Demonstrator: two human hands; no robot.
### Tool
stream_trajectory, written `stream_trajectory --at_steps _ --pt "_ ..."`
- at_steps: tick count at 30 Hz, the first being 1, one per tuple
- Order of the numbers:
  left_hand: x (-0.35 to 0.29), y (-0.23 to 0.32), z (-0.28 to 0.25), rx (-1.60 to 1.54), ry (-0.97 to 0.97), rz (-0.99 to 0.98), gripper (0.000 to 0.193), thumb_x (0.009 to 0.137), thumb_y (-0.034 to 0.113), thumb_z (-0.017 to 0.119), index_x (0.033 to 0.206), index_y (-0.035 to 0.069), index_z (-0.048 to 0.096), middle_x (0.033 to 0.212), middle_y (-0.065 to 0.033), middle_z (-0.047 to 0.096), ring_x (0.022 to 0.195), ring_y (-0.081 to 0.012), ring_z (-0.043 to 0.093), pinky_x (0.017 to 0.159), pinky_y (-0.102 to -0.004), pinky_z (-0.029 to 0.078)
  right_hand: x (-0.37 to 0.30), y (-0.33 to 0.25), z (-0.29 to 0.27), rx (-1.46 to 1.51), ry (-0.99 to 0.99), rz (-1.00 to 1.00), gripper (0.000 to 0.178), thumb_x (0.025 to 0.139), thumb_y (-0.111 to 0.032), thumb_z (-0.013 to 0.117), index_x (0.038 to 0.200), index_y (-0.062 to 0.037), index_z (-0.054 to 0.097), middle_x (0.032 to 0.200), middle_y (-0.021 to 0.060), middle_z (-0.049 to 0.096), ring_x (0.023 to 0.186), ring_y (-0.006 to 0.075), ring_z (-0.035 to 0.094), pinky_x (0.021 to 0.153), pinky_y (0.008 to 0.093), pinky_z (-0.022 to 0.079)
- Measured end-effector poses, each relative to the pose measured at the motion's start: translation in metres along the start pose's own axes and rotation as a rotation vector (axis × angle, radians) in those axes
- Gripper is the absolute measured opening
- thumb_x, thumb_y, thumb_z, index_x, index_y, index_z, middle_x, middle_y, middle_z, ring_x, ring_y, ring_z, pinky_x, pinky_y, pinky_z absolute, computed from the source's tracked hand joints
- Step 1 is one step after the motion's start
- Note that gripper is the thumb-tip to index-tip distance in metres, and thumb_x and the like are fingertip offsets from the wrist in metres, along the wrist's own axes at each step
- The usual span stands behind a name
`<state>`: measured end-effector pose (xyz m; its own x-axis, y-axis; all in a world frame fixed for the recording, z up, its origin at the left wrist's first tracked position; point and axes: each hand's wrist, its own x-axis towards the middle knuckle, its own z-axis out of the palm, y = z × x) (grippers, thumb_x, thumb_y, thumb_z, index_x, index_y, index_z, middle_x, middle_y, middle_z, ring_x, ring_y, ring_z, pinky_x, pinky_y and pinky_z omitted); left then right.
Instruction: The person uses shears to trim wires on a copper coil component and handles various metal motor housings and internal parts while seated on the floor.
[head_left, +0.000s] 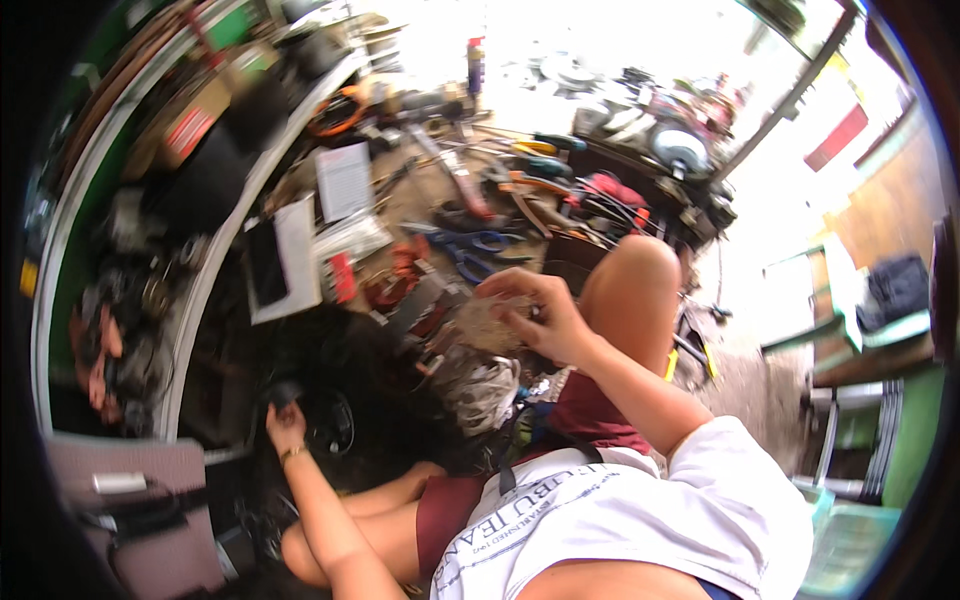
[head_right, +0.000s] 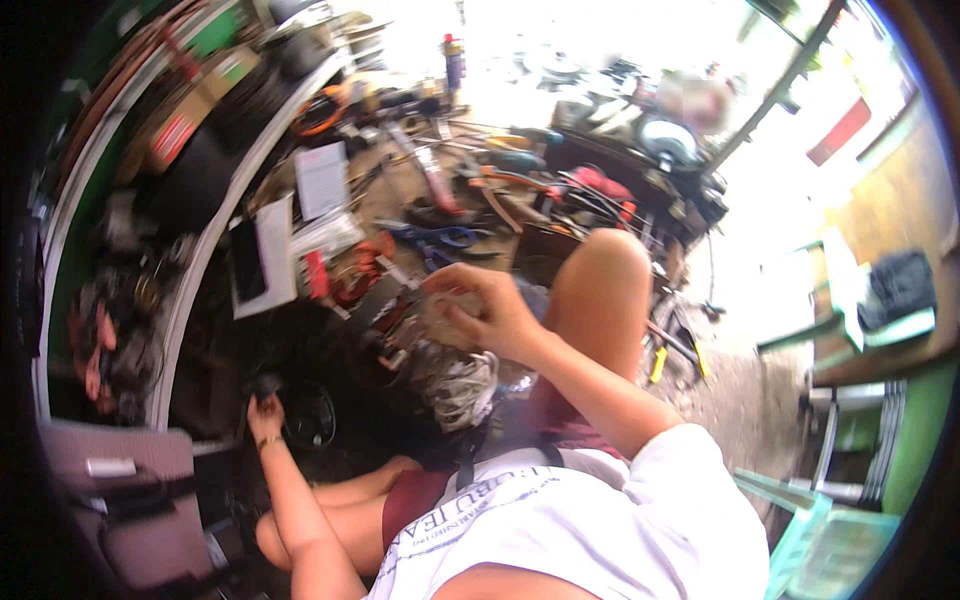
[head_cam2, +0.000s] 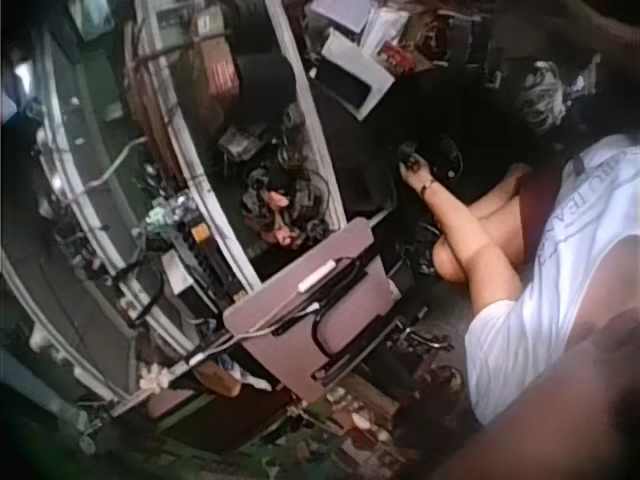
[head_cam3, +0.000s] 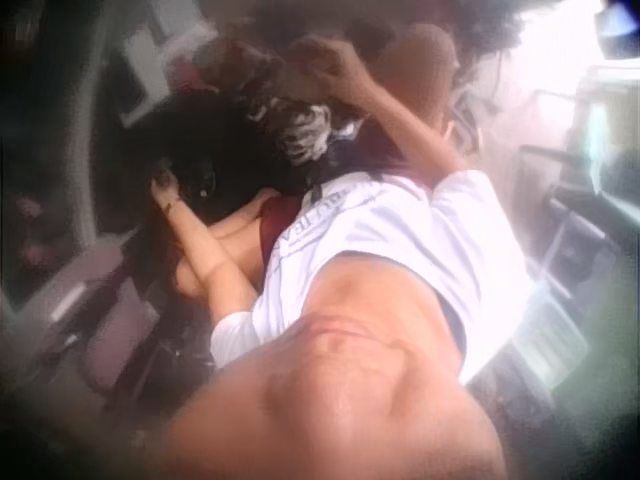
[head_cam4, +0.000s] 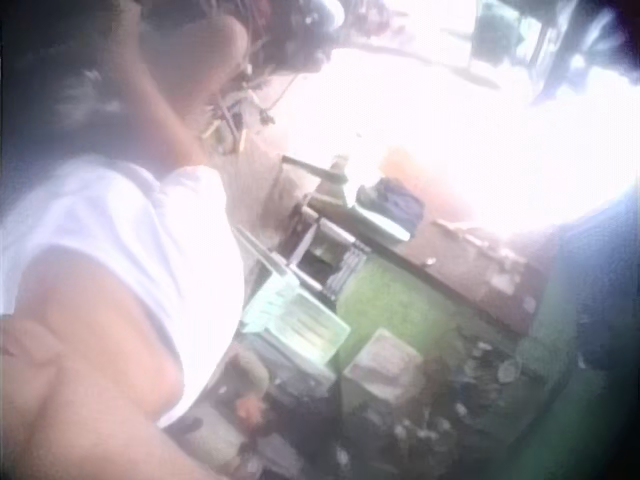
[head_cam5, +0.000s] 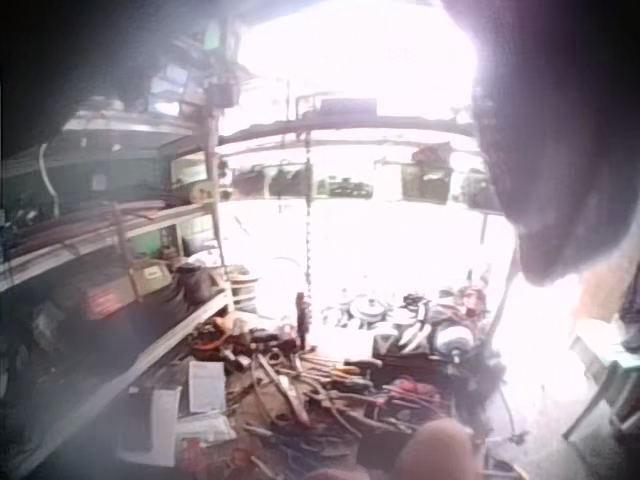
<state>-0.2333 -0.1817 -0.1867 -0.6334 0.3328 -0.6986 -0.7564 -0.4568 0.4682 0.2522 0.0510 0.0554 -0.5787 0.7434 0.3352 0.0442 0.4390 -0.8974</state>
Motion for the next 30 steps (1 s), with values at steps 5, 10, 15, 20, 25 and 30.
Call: stream_trajectory --at_steps 5,10,15,20,25,30 --pt "-0.037 -0.039 0.034 -0.041 0.007 -0.045 0.011 0.078 0.007 0.068 0.078 0.000 0.059 0.067 -0.0084 0.058 0.068 -0.0213 0.058 0.077 -0.0342 0.050 -0.034 -0.024 -0.051 0.057 0.173 0.019 0.026 0.076 0.002 0.056 0.102 0.0003 0.059 0.097 0.0096 0.064 0.088 0.0145 0.062 0.076 0.0275 0.048" --pt "-0.007 -0.006 0.001 -0.011 -0.060 0.022 0.017 0.079 0.011 0.068 0.085 -0.001 0.059 0.077 -0.0106 0.061 0.077 -0.0224 0.060 0.079 -0.0349 0.049 -0.054 -0.043 -0.125 -0.041 0.559 -0.160 0.022 0.080 0.004 0.052 0.100 0.0015 0.059 0.097 0.0097 0.065 0.086 0.0138 0.062 0.074 0.0270 0.049" --pt "-0.024 -0.019 -0.001 0.113 -0.200 -0.044 0.028 0.079 0.014 0.068 0.097 -0.005 0.058 0.089 -0.0127 0.065 0.081 -0.0239 0.062 0.071 -0.0330 0.052 -0.108 -0.041 -0.194 0.230 1.035 0.124 0.022 0.085 -0.009 0.054 0.106 -0.0020 0.054 0.095 0.0120 0.065 0.079 0.0178 0.064 0.069 0.0270 0.051" --pt "-0.041 -0.027 -0.006 0.194 -0.233 0.021 0.023 0.085 0.016 0.061 0.101 -0.001 0.060 0.100 -0.0133 0.065 0.089 -0.0251 0.063 0.077 -0.0317 0.053 -0.118 -0.022 -0.203 0.310 1.026 0.211 0.022 0.085 -0.010 0.053 0.105 -0.0026 0.053 0.093 0.0128 0.065 0.076 0.0190 0.066 0.068 0.0290 0.054" --pt "-0.067 -0.039 0.000 0.263 -0.353 -0.134 0.024 0.086 0.017 0.059 0.102 -0.001 0.060 0.100 -0.0127 0.065 0.090 -0.0249 0.063 0.079 -0.0320 0.052 -0.073 -0.031 -0.186 0.287 0.788 0.154 0.022 0.085 -0.010 0.058 0.105 -0.0025 0.055 0.093 0.0111 0.065 0.076 0.0161 0.064 0.068 0.0267 0.052" --pt "-0.087 -0.048 0.011 0.253 -0.426 -0.212 0.023 0.085 0.013 0.058 0.102 -0.003 0.059 0.099 -0.0140 0.065 0.090 -0.0261 0.062 0.082 -0.0359 0.051 -0.009 -0.048 -0.127 0.289 0.352 0.105 0.020 0.086 -0.008 0.058 0.105 -0.0016 0.055 0.095 0.0097 0.064 0.082 0.0143 0.063 0.069 0.0263 0.051"
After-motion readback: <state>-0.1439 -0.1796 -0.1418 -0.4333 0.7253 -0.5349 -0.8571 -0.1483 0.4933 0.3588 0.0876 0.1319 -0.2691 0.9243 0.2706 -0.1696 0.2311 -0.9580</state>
